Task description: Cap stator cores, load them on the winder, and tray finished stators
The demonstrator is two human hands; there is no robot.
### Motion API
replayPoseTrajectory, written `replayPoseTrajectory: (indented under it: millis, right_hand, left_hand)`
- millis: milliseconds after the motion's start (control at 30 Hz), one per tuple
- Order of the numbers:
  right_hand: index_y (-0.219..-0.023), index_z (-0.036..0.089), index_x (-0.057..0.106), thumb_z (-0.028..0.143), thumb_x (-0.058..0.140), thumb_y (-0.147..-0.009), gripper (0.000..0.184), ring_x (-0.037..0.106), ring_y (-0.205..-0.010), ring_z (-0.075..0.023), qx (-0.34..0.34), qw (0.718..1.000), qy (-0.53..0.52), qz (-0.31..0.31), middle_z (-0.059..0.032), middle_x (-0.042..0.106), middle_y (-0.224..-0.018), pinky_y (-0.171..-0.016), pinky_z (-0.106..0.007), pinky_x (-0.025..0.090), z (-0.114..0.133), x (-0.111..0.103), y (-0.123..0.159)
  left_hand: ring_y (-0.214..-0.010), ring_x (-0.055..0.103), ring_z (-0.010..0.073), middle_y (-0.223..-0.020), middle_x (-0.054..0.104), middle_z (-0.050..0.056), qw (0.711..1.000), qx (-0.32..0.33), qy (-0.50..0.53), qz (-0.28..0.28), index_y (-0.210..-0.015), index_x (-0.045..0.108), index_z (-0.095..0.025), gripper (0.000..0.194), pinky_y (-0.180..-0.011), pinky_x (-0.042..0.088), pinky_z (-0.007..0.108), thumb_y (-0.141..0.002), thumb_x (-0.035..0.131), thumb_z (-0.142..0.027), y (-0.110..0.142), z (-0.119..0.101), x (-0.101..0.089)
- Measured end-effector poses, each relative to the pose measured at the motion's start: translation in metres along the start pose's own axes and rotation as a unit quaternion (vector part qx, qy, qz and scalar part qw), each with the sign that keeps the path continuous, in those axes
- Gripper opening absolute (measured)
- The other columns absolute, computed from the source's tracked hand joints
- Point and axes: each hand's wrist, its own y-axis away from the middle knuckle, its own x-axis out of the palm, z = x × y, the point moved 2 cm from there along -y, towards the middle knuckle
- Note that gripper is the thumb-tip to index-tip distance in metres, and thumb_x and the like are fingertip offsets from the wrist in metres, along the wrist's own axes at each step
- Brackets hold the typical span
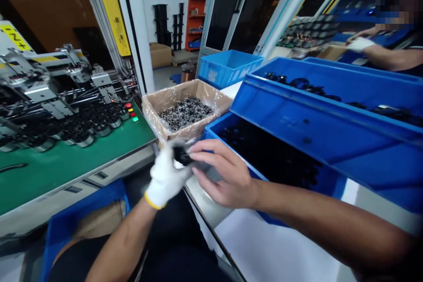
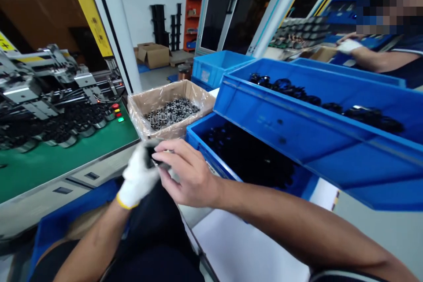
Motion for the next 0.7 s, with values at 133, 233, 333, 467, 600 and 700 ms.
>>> replayPoseTrajectory:
  millis: [133,233,333,467,600,700]
  right_hand:
    - [-0.141,0.014,0.05,0.009,0.068,-0.084,0.059,0.063,-0.129,-0.0277,0.048,0.997,-0.034,0.045,-0.0209,0.062,-0.133,-0.106,-0.045,0.059,-0.002,0.009,0.004]
    - [-0.139,0.012,0.05,0.022,0.077,-0.087,0.059,0.064,-0.126,-0.0274,0.039,0.994,-0.066,0.078,-0.0208,0.064,-0.13,-0.105,-0.042,0.06,-0.003,0.019,0.01]
    - [-0.129,0.014,0.056,0.028,0.076,-0.092,0.044,0.069,-0.113,-0.0232,0.009,0.993,-0.097,0.061,-0.0157,0.069,-0.117,-0.099,-0.036,0.062,0.001,0.021,0.012]
    - [-0.132,0.016,0.054,0.019,0.073,-0.091,0.045,0.072,-0.105,-0.0191,0.046,0.989,-0.124,0.063,-0.0122,0.072,-0.113,-0.094,-0.031,0.063,0.01,0.016,0.009]
    - [-0.139,0.013,0.051,0.01,0.073,-0.084,0.06,0.073,-0.104,-0.0185,0.075,0.986,-0.125,0.081,-0.0114,0.072,-0.112,-0.095,-0.03,0.063,0.015,0.013,0.008]
    - [-0.145,0.011,0.046,0.009,0.07,-0.084,0.065,0.072,-0.106,-0.0188,0.07,0.985,-0.123,0.1,-0.0126,0.071,-0.115,-0.096,-0.029,0.062,0.016,0.012,0.008]
  left_hand:
    - [-0.118,0.07,0.0242,-0.133,0.064,0.011,0.993,-0.005,0.074,-0.089,-0.116,0.045,-0.024,0.054,-0.1,0.06,0.042,-0.076,0.082,-0.025,0.007,-0.008,-0.032]
    - [-0.107,0.07,0.0226,-0.117,0.065,0.004,0.998,0.034,-0.007,-0.06,-0.118,0.054,-0.025,0.063,-0.095,0.061,0.039,-0.067,0.09,-0.027,0.018,-0.024,-0.042]
    - [-0.1,0.069,0.0224,-0.112,0.061,0.002,0.995,0.086,-0.048,0.011,-0.12,0.062,-0.027,0.073,-0.086,0.062,0.036,-0.057,0.099,-0.032,0.023,-0.037,-0.047]
    - [-0.107,0.07,0.0226,-0.118,0.061,0.002,0.986,0.157,-0.02,0.052,-0.116,0.066,-0.031,0.072,-0.084,0.061,0.031,-0.054,0.102,-0.033,0.02,-0.043,-0.063]
    - [-0.104,0.073,0.0212,-0.119,0.068,0.003,0.97,0.21,-0.074,0.095,-0.118,0.064,-0.029,0.064,-0.087,0.061,0.03,-0.065,0.098,-0.035,0.015,-0.044,-0.076]
    - [-0.102,0.075,0.0216,-0.12,0.071,0.005,0.957,0.248,-0.1,0.116,-0.122,0.064,-0.028,0.057,-0.085,0.061,0.03,-0.074,0.093,-0.039,0.014,-0.044,-0.077]
